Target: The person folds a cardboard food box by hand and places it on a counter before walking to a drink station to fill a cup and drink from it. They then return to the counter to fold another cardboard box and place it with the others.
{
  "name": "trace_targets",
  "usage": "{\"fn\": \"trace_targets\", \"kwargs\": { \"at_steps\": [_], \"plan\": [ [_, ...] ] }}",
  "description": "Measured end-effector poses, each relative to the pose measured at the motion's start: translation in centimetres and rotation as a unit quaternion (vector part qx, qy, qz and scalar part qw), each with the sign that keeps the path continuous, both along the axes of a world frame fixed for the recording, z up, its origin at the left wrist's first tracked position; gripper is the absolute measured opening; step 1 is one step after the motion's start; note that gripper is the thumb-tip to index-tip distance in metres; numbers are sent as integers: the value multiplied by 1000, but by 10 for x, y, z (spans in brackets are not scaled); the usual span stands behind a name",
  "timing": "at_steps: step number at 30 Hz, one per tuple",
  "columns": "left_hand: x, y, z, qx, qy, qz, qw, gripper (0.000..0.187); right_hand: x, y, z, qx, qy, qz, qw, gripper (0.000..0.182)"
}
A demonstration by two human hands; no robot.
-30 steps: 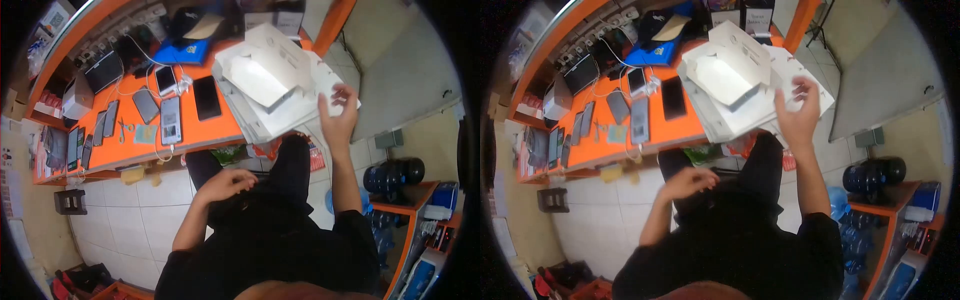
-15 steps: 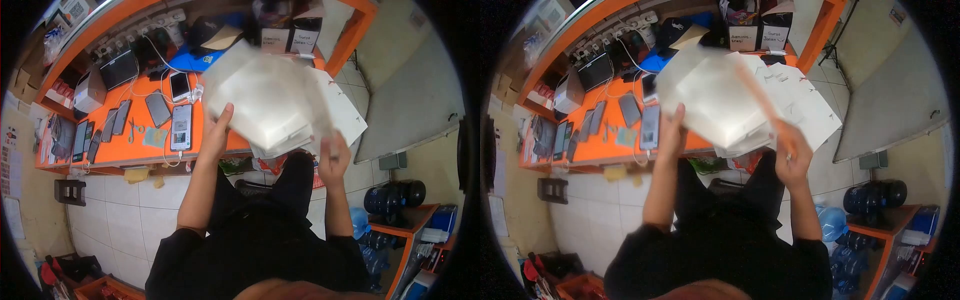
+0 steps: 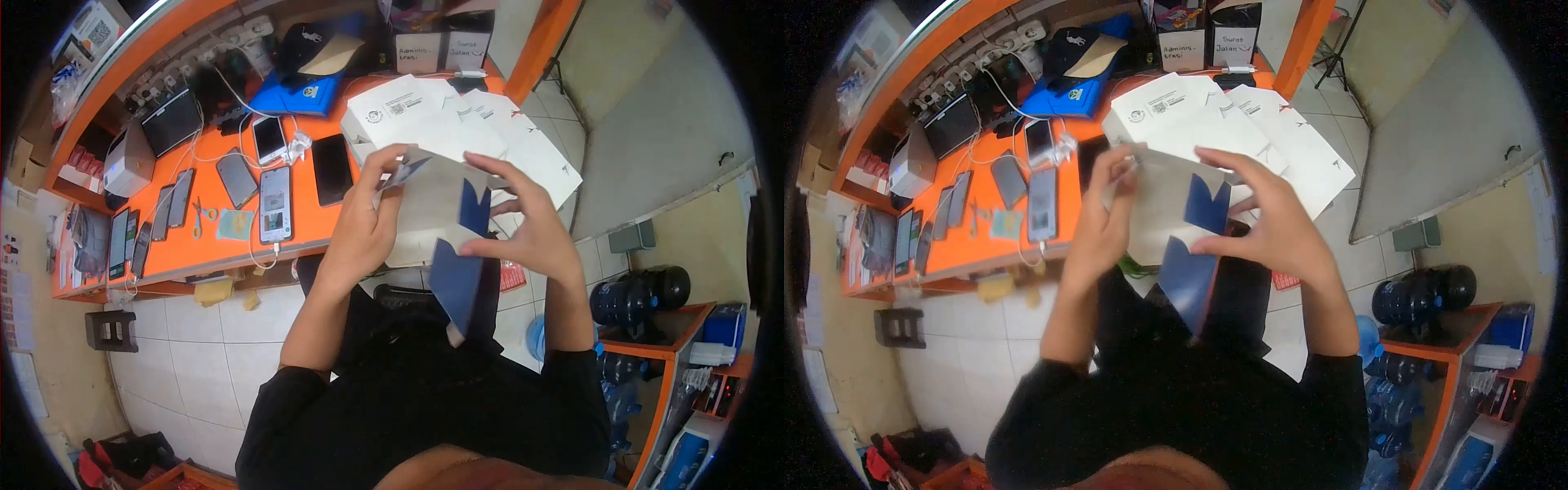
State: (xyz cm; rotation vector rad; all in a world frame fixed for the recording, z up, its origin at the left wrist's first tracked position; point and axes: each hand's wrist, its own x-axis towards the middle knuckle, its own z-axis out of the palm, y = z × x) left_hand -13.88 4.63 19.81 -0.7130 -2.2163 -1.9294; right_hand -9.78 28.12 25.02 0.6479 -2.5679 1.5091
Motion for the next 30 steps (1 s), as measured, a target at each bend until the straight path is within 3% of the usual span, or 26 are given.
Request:
{"fn": "trace_targets", "kwargs": {
  "at_steps": [3, 5, 7, 8, 11, 12, 14, 15, 17, 18, 20, 21, 25, 27, 28, 29, 30],
  "plan": [
    [-2, -12, 5, -31, 4, -26, 999, 35, -1, -9, -13, 24, 59, -80, 995, 56],
    [-4, -25, 6, -36, 12, -46, 998, 38, -2, -3, -15, 16, 72, -99, 992, 55],
    [-6, -38, 5, 5, -177, -27, 984, 41, -1, 5, -8, -28, 45, -83, 995, 49],
    [-6, -43, 4, 4, -176, -26, 984, 41, -2, 13, -12, -28, 45, -82, 995, 49],
    [-15, -55, -5, 152, -253, -85, 951, 52, -6, 26, -8, -50, -73, -19, 996, 44],
    [-23, -59, -8, 152, -253, -87, 952, 52, -7, 24, -8, -51, -73, -21, 996, 44],
    [-42, -62, -10, 245, -199, -265, 911, 50, -11, 21, -7, -114, -28, 28, 993, 42],
    [-41, -57, -4, 244, -196, -265, 912, 50, -11, 17, -4, -114, -25, 30, 993, 42],
    [-36, -42, 15, 169, -198, -72, 963, 45, -9, 7, 10, -17, 153, -6, 988, 41],
    [-38, -42, 21, 168, -197, -72, 963, 45, -7, 3, 16, -18, 154, -6, 988, 41],
    [-44, -40, 30, 234, -16, -207, 950, 41, 0, -3, 27, 31, 231, 23, 972, 40],
    [-46, -41, 33, 305, -11, -292, 906, 40, 1, -6, 32, 31, 239, 21, 970, 40],
    [-49, -50, 39, 357, -42, -345, 867, 43, -13, 5, 28, -27, 202, 54, 978, 42],
    [-41, -46, 48, 290, -75, -233, 925, 42, -11, 1, 29, -5, 218, 47, 975, 42],
    [-37, -40, 52, 291, -72, -233, 925, 42, -9, -2, 30, 17, 230, 37, 972, 42],
    [-33, -32, 54, 218, 15, -81, 972, 42, -5, -8, 30, 27, 253, 4, 967, 44],
    [-32, -27, 56, 137, 102, 73, 983, 43, -3, -13, 31, 27, 254, 4, 967, 44]
  ]
}}
